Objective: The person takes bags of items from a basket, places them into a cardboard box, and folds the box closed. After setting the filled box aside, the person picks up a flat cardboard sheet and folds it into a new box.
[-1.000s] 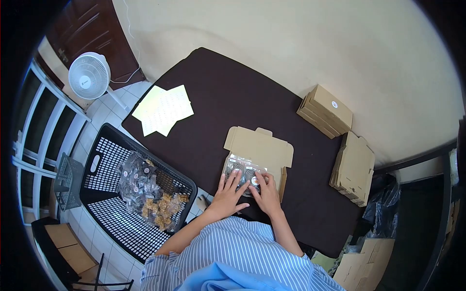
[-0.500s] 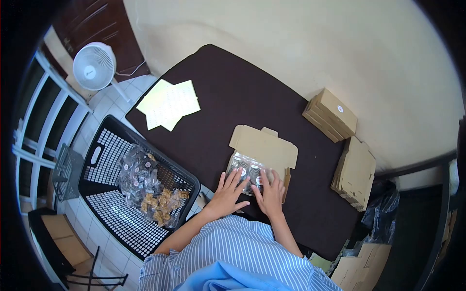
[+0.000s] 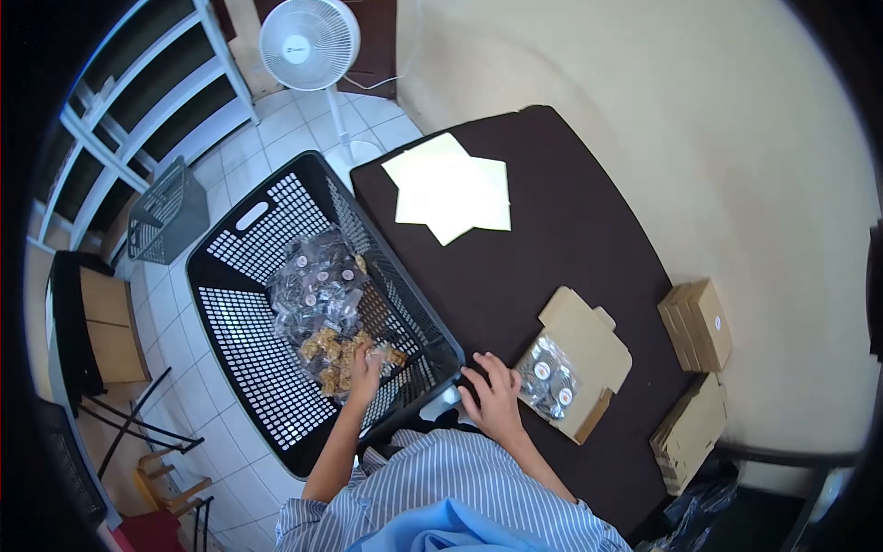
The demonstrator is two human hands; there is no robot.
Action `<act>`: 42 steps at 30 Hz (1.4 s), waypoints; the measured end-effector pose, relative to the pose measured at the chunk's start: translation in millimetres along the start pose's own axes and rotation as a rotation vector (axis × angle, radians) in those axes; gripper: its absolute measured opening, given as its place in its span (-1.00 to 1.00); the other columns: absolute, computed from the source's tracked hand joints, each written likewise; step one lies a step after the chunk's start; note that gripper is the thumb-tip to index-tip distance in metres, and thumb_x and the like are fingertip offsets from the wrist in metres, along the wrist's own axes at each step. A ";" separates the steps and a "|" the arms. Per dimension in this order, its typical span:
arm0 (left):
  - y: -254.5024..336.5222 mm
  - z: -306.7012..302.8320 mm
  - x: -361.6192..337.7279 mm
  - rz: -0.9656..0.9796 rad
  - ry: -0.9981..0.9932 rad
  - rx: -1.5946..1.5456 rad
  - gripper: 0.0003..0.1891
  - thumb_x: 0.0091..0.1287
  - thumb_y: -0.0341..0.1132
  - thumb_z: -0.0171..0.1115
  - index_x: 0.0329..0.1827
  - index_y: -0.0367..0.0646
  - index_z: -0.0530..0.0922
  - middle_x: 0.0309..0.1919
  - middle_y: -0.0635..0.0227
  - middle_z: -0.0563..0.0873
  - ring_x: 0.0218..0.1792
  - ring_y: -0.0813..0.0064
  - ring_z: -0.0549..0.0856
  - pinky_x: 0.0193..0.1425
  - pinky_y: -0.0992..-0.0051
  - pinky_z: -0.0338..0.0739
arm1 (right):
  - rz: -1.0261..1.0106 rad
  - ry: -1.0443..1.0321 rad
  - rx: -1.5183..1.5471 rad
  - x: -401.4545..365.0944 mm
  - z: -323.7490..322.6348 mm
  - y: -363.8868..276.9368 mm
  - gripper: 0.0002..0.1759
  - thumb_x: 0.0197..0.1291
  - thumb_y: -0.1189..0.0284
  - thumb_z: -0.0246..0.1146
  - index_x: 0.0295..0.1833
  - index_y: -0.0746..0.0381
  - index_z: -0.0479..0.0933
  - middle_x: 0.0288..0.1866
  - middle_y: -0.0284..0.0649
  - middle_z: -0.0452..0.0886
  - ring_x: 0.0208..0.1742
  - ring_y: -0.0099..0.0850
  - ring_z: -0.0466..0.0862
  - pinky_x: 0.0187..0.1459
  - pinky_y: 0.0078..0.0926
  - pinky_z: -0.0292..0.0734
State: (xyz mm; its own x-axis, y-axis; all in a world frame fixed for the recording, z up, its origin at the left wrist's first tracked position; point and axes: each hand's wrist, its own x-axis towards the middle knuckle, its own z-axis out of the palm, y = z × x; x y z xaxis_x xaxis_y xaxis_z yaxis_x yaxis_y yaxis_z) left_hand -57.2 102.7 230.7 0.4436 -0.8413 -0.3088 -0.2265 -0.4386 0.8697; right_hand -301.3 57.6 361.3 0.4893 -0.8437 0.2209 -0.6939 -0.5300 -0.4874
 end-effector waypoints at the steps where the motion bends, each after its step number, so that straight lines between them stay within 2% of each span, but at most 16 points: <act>1: -23.5 -4.4 9.4 -0.007 0.014 -0.009 -0.53 0.35 -0.14 0.05 0.21 -0.29 0.34 0.20 -0.07 0.35 0.21 0.08 0.37 0.29 0.30 0.21 | -0.027 -0.040 0.006 5.7 5.5 -2.6 -0.64 0.02 0.35 0.31 -0.02 0.15 0.53 0.18 -0.17 0.42 0.27 -0.23 0.36 0.10 -0.20 0.16; 3: -56.9 -12.5 29.4 -0.287 0.068 -0.241 -0.50 0.37 -0.08 0.03 0.15 -0.36 0.38 0.06 -0.03 0.51 0.08 0.19 0.50 0.21 0.37 0.32 | -0.071 -0.096 0.011 16.0 16.1 -7.8 -0.67 0.02 0.36 0.31 -0.05 0.15 0.54 0.15 -0.18 0.44 0.27 -0.23 0.37 0.10 -0.16 0.20; 8: -116.6 -22.0 102.2 -0.362 0.179 -0.132 -0.46 0.36 -0.01 0.03 0.03 -0.45 0.47 -0.07 0.07 0.60 -0.03 0.29 0.55 0.11 0.41 0.39 | -0.058 -0.202 0.065 29.4 39.9 -15.4 -0.72 0.05 0.38 0.27 -0.08 0.17 0.55 0.13 -0.20 0.47 0.30 -0.27 0.36 0.27 -0.03 0.11; 10: -149.7 -16.7 145.1 -0.342 0.238 -0.364 -0.42 0.34 0.03 0.04 0.13 -0.38 0.42 -0.04 0.09 0.61 -0.02 0.25 0.56 0.08 0.40 0.41 | -0.020 -0.244 0.052 31.3 46.3 -16.9 -0.73 0.05 0.39 0.27 -0.08 0.16 0.56 0.11 -0.24 0.48 0.29 -0.28 0.37 0.31 0.00 0.04; 11: -81.1 -33.0 143.3 -0.580 0.183 -0.483 -0.38 0.31 0.07 0.07 0.27 -0.22 0.32 0.13 0.19 0.52 0.11 0.26 0.49 0.10 0.28 0.38 | -0.022 -0.251 0.050 30.8 48.5 -17.4 -0.73 0.05 0.39 0.27 -0.08 0.16 0.56 0.11 -0.24 0.48 0.29 -0.28 0.37 0.31 0.00 0.04; 15: -123.9 -17.8 207.6 -0.507 0.378 -1.002 -0.43 0.24 0.08 0.16 0.22 -0.03 0.34 0.19 0.46 0.37 0.11 0.42 0.36 0.02 0.18 0.31 | 0.042 -0.301 0.044 32.3 51.8 -18.6 -0.74 0.04 0.41 0.26 -0.09 0.12 0.57 0.08 -0.28 0.49 0.27 -0.29 0.39 0.34 0.08 -0.06; 20: -144.1 -11.0 233.6 -0.589 0.482 -1.021 -0.44 0.21 0.05 0.22 0.20 0.01 0.37 0.19 0.47 0.42 0.08 0.46 0.38 0.01 0.25 0.29 | 0.068 -0.324 0.036 31.5 54.3 -16.8 -0.73 0.01 0.40 0.27 -0.10 0.07 0.58 0.07 -0.32 0.50 0.25 -0.32 0.41 0.35 0.09 -0.09; 26: -126.1 -32.6 231.2 -0.418 0.502 -0.942 -0.44 0.26 -0.07 0.20 0.30 -0.01 0.33 0.32 0.41 0.34 0.22 0.44 0.35 0.03 0.20 0.34 | 0.049 -0.329 0.039 32.2 52.6 -15.7 -0.72 -0.01 0.40 0.26 -0.11 0.07 0.58 0.08 -0.33 0.49 0.25 -0.33 0.40 0.35 0.09 -0.09; 30: -127.2 -45.2 227.6 -0.454 0.608 -0.949 -0.59 0.23 -0.26 0.26 0.14 -0.14 0.51 0.03 0.38 0.60 -0.01 0.48 0.53 -0.04 0.52 0.40 | 0.048 -0.314 0.061 28.6 53.5 -15.6 -0.74 -0.01 0.40 0.26 -0.13 0.08 0.58 0.06 -0.34 0.49 0.24 -0.34 0.40 0.36 0.12 -0.13; 31: -131.2 -41.3 225.3 -0.365 0.689 -1.038 -0.70 0.23 -0.37 0.28 0.01 -0.25 0.57 -0.13 0.38 0.65 -0.18 0.55 0.59 -0.10 0.66 0.42 | 0.050 -0.301 0.027 28.9 53.0 -18.0 -0.75 -0.01 0.41 0.26 -0.14 0.08 0.58 0.06 -0.34 0.49 0.24 -0.34 0.40 0.36 0.14 -0.15; 32: -134.5 -41.4 221.7 -0.356 0.690 -1.033 -0.70 0.23 -0.37 0.28 0.01 -0.25 0.57 -0.13 0.38 0.65 -0.18 0.55 0.59 -0.10 0.66 0.42 | 0.050 -0.280 -0.004 30.0 53.1 -20.1 -0.76 0.00 0.41 0.26 -0.15 0.09 0.58 0.05 -0.34 0.49 0.24 -0.34 0.41 0.36 0.17 -0.17; 34: -142.6 -38.5 212.3 -0.076 0.743 -0.910 -0.71 0.24 -0.41 0.27 0.00 -0.32 0.55 -0.12 0.32 0.64 -0.19 0.58 0.59 -0.09 0.64 0.44 | 0.052 -0.253 0.003 28.6 51.6 -22.5 -0.77 0.00 0.42 0.27 -0.15 0.09 0.57 0.05 -0.34 0.49 0.24 -0.34 0.41 0.36 0.19 -0.21; 36: -119.9 -38.9 191.6 -0.057 0.775 -0.901 -0.79 0.23 -0.46 0.28 -0.09 -0.32 0.57 -0.20 0.33 0.65 -0.26 0.64 0.58 -0.17 0.67 0.45 | 0.047 -0.196 0.042 29.3 47.1 -23.4 -0.76 0.00 0.42 0.29 -0.14 0.09 0.57 0.05 -0.34 0.49 0.25 -0.35 0.41 0.35 0.20 -0.22; 38: -88.9 -42.4 164.0 0.023 0.541 -0.926 -0.83 0.22 -0.48 0.28 -0.16 -0.28 0.55 -0.29 0.42 0.63 -0.35 0.71 0.56 -0.28 0.72 0.42 | 0.025 -0.160 0.064 29.6 40.4 -21.1 -0.71 -0.04 0.46 0.33 -0.12 0.09 0.57 0.04 -0.30 0.50 0.23 -0.28 0.43 0.36 0.18 -0.23; 40: -20.9 -38.0 131.4 0.011 0.526 -0.941 -0.85 0.20 -0.51 0.29 -0.20 -0.23 0.52 -0.39 0.47 0.61 -0.44 0.75 0.52 -0.37 0.76 0.38 | 0.041 -0.060 0.181 30.0 32.6 -18.6 -0.69 -0.03 0.45 0.33 -0.09 0.11 0.56 0.05 -0.26 0.49 0.22 -0.25 0.43 0.35 0.13 -0.10; 42: 20.1 -33.5 103.0 0.102 0.201 -0.806 -0.83 0.19 -0.57 0.27 -0.20 -0.20 0.50 -0.36 0.47 0.59 -0.41 0.74 0.52 -0.32 0.74 0.39 | 0.049 0.024 0.253 36.4 15.5 -19.3 -0.61 -0.03 0.46 0.35 -0.02 0.21 0.52 0.07 -0.11 0.46 0.16 -0.14 0.47 0.26 -0.06 0.22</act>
State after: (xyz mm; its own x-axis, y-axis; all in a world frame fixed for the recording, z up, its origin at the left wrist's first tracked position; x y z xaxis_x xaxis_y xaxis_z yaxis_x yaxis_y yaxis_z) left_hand 13.0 17.8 229.2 0.6177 -0.7590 -0.2058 0.3818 0.0606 0.9223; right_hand -261.9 38.4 365.7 0.4436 -0.8711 0.2107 -0.5609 -0.4532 -0.6928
